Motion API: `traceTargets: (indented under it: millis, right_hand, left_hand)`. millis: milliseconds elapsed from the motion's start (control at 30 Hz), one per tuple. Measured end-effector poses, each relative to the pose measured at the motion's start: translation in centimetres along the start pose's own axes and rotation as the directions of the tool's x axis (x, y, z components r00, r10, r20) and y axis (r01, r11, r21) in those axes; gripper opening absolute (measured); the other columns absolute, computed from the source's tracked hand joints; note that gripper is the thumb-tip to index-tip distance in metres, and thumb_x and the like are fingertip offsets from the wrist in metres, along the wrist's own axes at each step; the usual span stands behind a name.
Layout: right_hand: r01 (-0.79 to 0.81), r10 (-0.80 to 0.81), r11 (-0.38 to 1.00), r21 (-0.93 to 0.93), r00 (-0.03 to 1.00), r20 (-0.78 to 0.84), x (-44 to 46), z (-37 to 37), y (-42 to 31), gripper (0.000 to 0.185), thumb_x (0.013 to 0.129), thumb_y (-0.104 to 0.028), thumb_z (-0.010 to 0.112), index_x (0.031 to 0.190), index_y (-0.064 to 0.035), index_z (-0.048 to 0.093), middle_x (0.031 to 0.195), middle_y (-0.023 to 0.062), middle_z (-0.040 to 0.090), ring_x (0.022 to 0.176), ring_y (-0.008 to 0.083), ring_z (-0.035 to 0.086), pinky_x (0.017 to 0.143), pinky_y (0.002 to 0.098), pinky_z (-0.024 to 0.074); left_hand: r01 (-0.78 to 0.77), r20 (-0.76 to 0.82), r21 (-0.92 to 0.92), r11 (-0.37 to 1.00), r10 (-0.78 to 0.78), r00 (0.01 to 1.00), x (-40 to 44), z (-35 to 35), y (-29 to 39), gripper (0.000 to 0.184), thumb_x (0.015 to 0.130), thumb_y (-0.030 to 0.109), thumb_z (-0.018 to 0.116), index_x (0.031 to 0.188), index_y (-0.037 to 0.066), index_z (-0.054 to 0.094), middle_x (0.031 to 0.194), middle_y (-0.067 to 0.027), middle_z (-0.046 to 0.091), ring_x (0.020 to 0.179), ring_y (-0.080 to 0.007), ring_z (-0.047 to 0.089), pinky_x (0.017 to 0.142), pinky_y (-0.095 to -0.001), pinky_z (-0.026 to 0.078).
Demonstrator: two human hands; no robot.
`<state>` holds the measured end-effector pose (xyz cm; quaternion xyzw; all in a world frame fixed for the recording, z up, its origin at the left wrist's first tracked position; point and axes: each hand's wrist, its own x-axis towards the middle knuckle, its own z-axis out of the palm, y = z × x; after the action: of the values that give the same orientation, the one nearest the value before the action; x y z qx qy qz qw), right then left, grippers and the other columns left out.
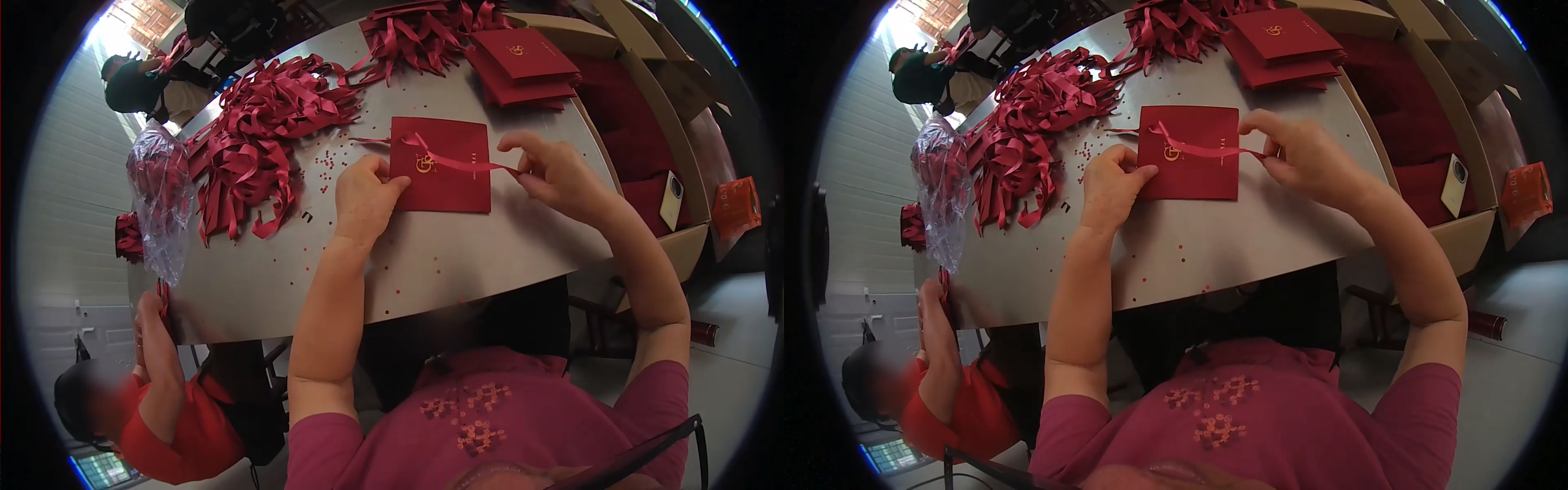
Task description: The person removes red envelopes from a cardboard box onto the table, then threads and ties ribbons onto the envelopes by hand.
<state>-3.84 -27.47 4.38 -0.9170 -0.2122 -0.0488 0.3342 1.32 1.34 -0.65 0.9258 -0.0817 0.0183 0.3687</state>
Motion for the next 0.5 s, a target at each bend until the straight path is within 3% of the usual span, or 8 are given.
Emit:
traceTargets:
  millis: [67,100,167,233,300,333,467,500]
  right_hand:
    - [-0.318,0.239,0.690,0.650,0.948,0.211,0.1,-1.7,-1.6,0.028,0.080,0.008,0.057,0.106,-0.0037,0.058,0.070,0.0046,0.058,0.052,0.0107,0.054,0.048,0.0234,0.0444]
    - [-0.297,0.245,0.646,0.704,0.953,0.178,0.2,-2.1,-1.7,0.026,0.081,0.007,0.056,0.105,-0.0059,0.059,0.071,0.0017,0.058,0.047,0.0052,0.048,0.043,0.0183,0.0374]
    - [-0.224,0.222,0.385,0.895,0.964,0.146,0.9,-2.5,-0.2,0.023,0.083,0.004,0.056,0.104,-0.0057,0.058,0.072,0.0028,0.058,0.044,0.0060,0.043,0.041,0.0186,0.0339]
    - [-0.195,0.226,0.239,0.951,0.964,0.141,1.9,-2.8,1.4,0.015,0.088,-0.003,0.054,0.102,-0.0056,0.057,0.078,0.0049,0.060,0.049,0.0060,0.045,0.045,0.0191,0.0363]
    - [0.010,0.133,-0.187,0.982,0.991,0.015,3.1,-2.7,1.9,0.017,0.090,-0.005,0.054,0.104,-0.0031,0.064,0.088,0.0102,0.065,0.062,0.0094,0.055,0.057,0.0215,0.0443]
    - [0.084,0.210,-0.155,0.984,0.976,-0.051,3.4,-3.0,1.4,0.020,0.092,-0.008,0.052,0.107,-0.0021,0.064,0.099,0.0123,0.066,0.073,0.0105,0.059,0.067,0.0237,0.0480]
    - [0.211,0.383,0.093,0.973,0.894,-0.231,5.4,-2.5,-1.8,0.023,0.094,-0.008,0.055,0.115,-0.0027,0.061,0.100,0.0068,0.065,0.070,0.0085,0.058,0.062,0.0200,0.0453]
    - [0.144,0.302,0.449,0.882,0.904,-0.302,5.6,-1.7,-1.3,0.019,0.092,-0.008,0.060,0.110,-0.0032,0.064,0.102,0.0065,0.067,0.072,0.0104,0.061,0.063,0.0230,0.0485]
  left_hand:
    - [0.020,-0.049,-0.049,0.999,-0.023,0.999,0.2,0.4,-0.3,0.021,0.077,0.013,0.077,0.090,0.001,0.065,0.075,-0.0077,0.066,0.062,-0.0209,0.062,0.062,-0.0334,0.049]
    - [0.020,-0.049,-0.049,0.999,-0.023,0.999,0.4,0.6,-0.7,0.021,0.077,0.013,0.077,0.090,0.001,0.065,0.075,-0.0077,0.066,0.062,-0.0209,0.062,0.062,-0.0334,0.049]
    - [0.097,0.090,-0.620,0.779,-0.052,0.995,0.8,0.9,-1.6,0.016,0.082,0.010,0.074,0.093,0.003,0.065,0.074,0.0003,0.063,0.058,-0.0103,0.055,0.054,-0.0252,0.044]
    - [0.251,0.228,-0.667,0.701,-0.129,0.965,0.5,-0.9,-0.3,0.012,0.084,0.008,0.072,0.092,0.004,0.065,0.075,0.0021,0.062,0.057,-0.0069,0.052,0.052,-0.0223,0.040]
    - [0.404,0.367,-0.686,0.605,-0.193,0.910,0.5,-1.4,0.1,0.009,0.086,0.007,0.070,0.092,0.004,0.065,0.076,0.0040,0.061,0.057,-0.0035,0.048,0.051,-0.0195,0.036]
    - [0.440,0.399,-0.703,0.558,-0.203,0.894,0.5,-1.3,0.0,0.009,0.086,0.007,0.070,0.094,0.005,0.066,0.075,0.0041,0.060,0.056,-0.0028,0.047,0.051,-0.0190,0.035]
    - [0.479,0.432,-0.734,0.481,-0.214,0.876,0.4,-1.2,0.5,0.014,0.087,0.006,0.068,0.101,0.003,0.066,0.074,0.0039,0.059,0.057,-0.0021,0.046,0.051,-0.0187,0.034]
    - [0.481,0.433,-0.734,0.480,-0.217,0.875,0.3,-0.9,0.4,0.014,0.087,0.006,0.068,0.101,0.003,0.066,0.074,0.0039,0.059,0.057,-0.0021,0.046,0.051,-0.0187,0.034]
